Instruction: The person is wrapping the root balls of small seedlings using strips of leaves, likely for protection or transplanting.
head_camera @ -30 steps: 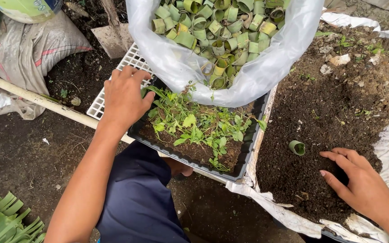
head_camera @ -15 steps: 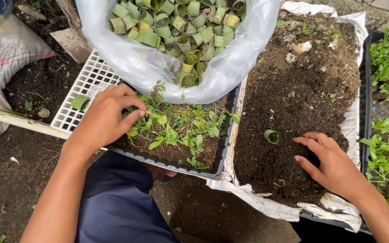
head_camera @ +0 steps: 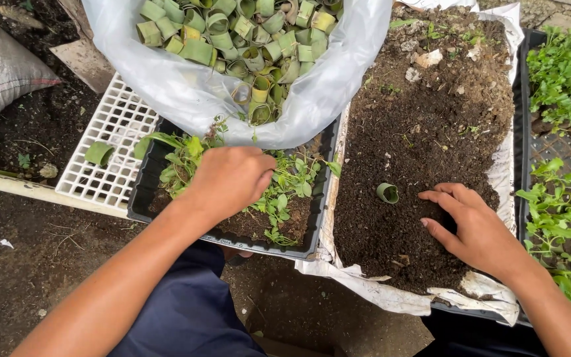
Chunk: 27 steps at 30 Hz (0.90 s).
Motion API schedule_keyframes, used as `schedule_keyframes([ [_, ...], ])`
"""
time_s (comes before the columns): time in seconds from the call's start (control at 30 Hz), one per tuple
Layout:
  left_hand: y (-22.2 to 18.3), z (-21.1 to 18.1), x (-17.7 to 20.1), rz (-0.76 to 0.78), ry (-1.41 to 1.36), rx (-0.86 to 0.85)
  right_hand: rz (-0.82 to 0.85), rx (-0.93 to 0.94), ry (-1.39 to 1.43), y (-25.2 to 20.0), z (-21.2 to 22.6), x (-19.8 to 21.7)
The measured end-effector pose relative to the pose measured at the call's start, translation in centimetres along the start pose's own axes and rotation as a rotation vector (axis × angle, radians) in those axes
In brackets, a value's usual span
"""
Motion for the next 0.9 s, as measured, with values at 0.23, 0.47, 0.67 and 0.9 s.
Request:
schedule_keyframes([
  [0.23,3.1,-1.2,-1.9,0.372,0.244,0.195,0.01,-0.011,0.01,-0.5,-0.3,0.4],
  [0.47,0.9,-0.3,3.9,-0.184,-0.233,0.208,0.029,-0.01,0.012,-0.4,-0.1,0.6],
  [0.67,-1.0,1.3,7.3,-0.449,-1.005,0.352,0.023,-0.011,0.008,-0.5,-0.1,0.4],
  [0.9,-3.3,2.7,8.2,-0.179,-0.605,0.499,0.016,-0.008,-0.002,-0.5,-0.4,0.1],
])
Point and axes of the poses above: each hand's wrist, its own y-axis towards the middle knuckle, its own x-axis out of the back of the hand, z = x × y, the point moved 3 cm from there along y, towards the middle knuckle
